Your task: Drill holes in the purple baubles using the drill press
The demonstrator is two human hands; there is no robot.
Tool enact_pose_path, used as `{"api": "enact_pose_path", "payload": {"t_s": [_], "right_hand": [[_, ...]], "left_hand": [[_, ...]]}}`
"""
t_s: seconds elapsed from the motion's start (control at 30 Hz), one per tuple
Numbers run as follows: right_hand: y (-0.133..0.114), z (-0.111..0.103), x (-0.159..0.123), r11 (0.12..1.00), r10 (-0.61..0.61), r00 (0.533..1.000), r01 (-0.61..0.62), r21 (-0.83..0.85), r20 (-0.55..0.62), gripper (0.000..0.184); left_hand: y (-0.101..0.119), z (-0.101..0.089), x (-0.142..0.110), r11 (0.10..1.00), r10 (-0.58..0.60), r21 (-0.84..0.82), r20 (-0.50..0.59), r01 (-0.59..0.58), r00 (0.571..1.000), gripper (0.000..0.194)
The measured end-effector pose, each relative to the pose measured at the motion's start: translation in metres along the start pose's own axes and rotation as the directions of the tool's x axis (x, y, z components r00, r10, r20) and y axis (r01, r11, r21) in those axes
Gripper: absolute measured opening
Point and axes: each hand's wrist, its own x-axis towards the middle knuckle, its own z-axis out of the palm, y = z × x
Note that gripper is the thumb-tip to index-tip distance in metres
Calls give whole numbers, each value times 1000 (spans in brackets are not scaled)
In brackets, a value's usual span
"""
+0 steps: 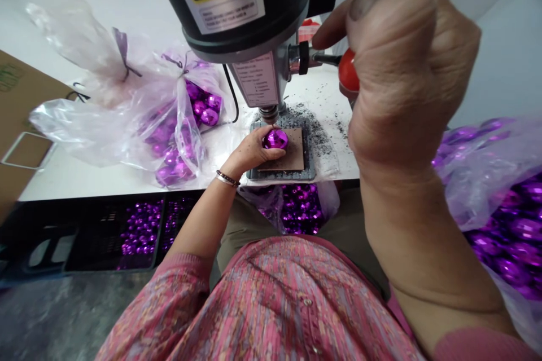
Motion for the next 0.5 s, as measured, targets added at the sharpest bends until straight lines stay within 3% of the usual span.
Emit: {"api": "enact_pose_path", "payload": {"t_s": [0.2,0.33,0.5], "right_hand": [[-2,-4,-5,998,-6,1000,6,-66,4,29],[0,-5,-13,991,48,999,-50,-124,-18,27],[7,-6,-22,988,-4,1000,1,-154,-23,31]], "left_hand": [[-1,12,0,995,-10,-101,-23,8,1000,53],[-2,14,-2,994,-15,-109,-68,7,998,60],[-1,14,-1,994,-13,-113,-39,8,999,60]]}}
